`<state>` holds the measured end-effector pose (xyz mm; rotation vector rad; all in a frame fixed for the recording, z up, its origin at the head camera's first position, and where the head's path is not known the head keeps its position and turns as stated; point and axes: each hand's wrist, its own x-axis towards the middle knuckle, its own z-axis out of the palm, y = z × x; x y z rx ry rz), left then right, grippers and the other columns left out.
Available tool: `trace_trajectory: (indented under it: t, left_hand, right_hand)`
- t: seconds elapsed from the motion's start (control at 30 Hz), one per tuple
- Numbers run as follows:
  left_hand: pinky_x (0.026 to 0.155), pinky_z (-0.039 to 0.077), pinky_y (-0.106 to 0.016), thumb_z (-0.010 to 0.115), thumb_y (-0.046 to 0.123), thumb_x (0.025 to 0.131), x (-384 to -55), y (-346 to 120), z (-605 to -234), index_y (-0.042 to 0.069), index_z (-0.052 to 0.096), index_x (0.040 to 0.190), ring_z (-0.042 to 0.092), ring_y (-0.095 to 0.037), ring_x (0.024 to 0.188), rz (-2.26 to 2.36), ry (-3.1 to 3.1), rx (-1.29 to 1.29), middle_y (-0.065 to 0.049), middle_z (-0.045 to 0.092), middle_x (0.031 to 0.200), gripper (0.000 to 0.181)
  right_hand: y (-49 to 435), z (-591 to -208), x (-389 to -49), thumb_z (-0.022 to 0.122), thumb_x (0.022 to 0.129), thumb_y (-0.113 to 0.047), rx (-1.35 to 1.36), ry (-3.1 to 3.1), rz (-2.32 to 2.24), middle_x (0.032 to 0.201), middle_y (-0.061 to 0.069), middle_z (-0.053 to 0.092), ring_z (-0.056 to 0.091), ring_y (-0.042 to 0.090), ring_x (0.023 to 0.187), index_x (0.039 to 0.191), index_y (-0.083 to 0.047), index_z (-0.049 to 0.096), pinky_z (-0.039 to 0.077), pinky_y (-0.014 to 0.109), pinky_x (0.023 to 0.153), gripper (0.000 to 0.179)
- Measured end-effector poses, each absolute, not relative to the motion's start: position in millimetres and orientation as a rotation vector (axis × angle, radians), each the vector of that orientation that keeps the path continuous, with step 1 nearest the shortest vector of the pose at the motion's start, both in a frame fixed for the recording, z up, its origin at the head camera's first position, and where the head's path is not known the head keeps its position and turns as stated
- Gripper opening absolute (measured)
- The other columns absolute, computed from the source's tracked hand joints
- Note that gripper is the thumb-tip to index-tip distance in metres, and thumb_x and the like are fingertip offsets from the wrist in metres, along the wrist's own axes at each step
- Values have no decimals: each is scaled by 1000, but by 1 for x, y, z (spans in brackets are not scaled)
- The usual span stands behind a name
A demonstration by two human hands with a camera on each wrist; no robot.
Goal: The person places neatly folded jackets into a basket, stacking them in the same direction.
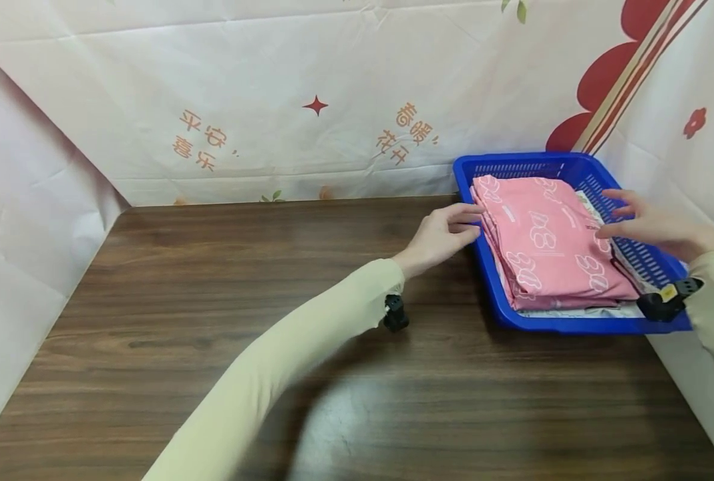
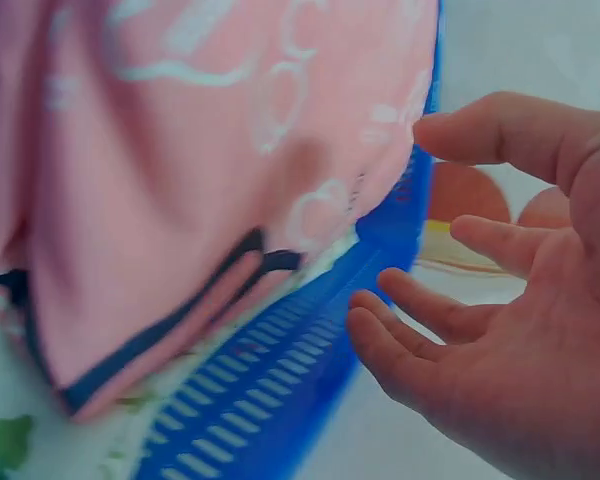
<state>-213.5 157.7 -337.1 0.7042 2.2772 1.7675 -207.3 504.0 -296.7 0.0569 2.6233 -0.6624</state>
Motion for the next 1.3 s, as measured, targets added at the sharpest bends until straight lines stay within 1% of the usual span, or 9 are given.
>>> trace_trajectory:
  t: [0.13,0.3,0.5,0.63,0.73,0.9,1.03,1.2,1.3]
  left_hand:
    - [76,47,-11,64,7,93,-221,137,-343,8,61,128,63,-3,96,1796,2266,703,-5,66,119,35]
    - [77,48,-13,63,2,92,-227,106,-363,3,60,127,65,-12,98,1804,2275,767,-14,66,118,35]
    - [78,50,-18,62,5,94,-233,65,-384,6,58,130,64,-17,104,1769,2307,649,-14,64,121,36]
    - [80,51,-22,61,6,95,-237,43,-392,4,56,132,63,-22,107,1769,2306,598,-19,61,124,37]
    - [81,52,-25,61,6,95,-239,28,-396,4,55,132,63,-23,107,1781,2306,555,-20,61,124,38]
    - [81,53,-29,61,4,94,-244,8,-403,2,54,133,63,-25,107,1856,2268,472,-22,59,126,40]
    - [82,53,-31,61,5,95,-245,-5,-408,1,52,135,62,-27,108,1864,2276,440,-23,58,127,41]
    - [88,50,-32,61,8,95,-244,-20,-412,1,51,136,61,-27,111,1747,2410,469,-21,58,127,43]
    - [92,48,-34,62,11,95,-243,-29,-413,2,50,137,60,-27,113,1670,2486,492,-19,58,129,45]
  right_hand:
    - [494,-287,-213,54,95,-46,44,2686,-655,136,45,6,18,64,114,152,-12,-18,35,77,77,98]
    - [452,-269,-208,53,97,-36,-106,2679,-693,138,43,12,20,63,117,150,2,-9,34,76,82,90]
    - [409,-266,-207,54,99,-20,-303,2686,-809,140,38,24,27,57,122,152,-1,9,35,74,85,72]
    - [395,-270,-208,56,97,-14,-398,2727,-854,138,33,34,37,45,121,149,-3,20,50,36,83,64]
    - [386,-272,-208,57,97,-10,-445,2736,-908,137,31,37,40,37,119,148,-3,24,41,11,72,62]
    - [359,-272,-205,59,94,-2,-559,2748,-1026,135,29,41,49,6,113,147,-1,31,40,5,77,60]
    - [335,-271,-199,58,94,0,-586,2710,-1065,139,27,41,47,4,116,149,-3,30,39,6,83,62]
    - [306,-274,-196,59,94,0,-598,2678,-1030,138,31,39,37,43,127,148,-1,28,34,47,106,62]
    - [293,-280,-193,61,92,-1,-662,2718,-914,134,31,42,38,46,125,145,1,32,29,62,101,60]
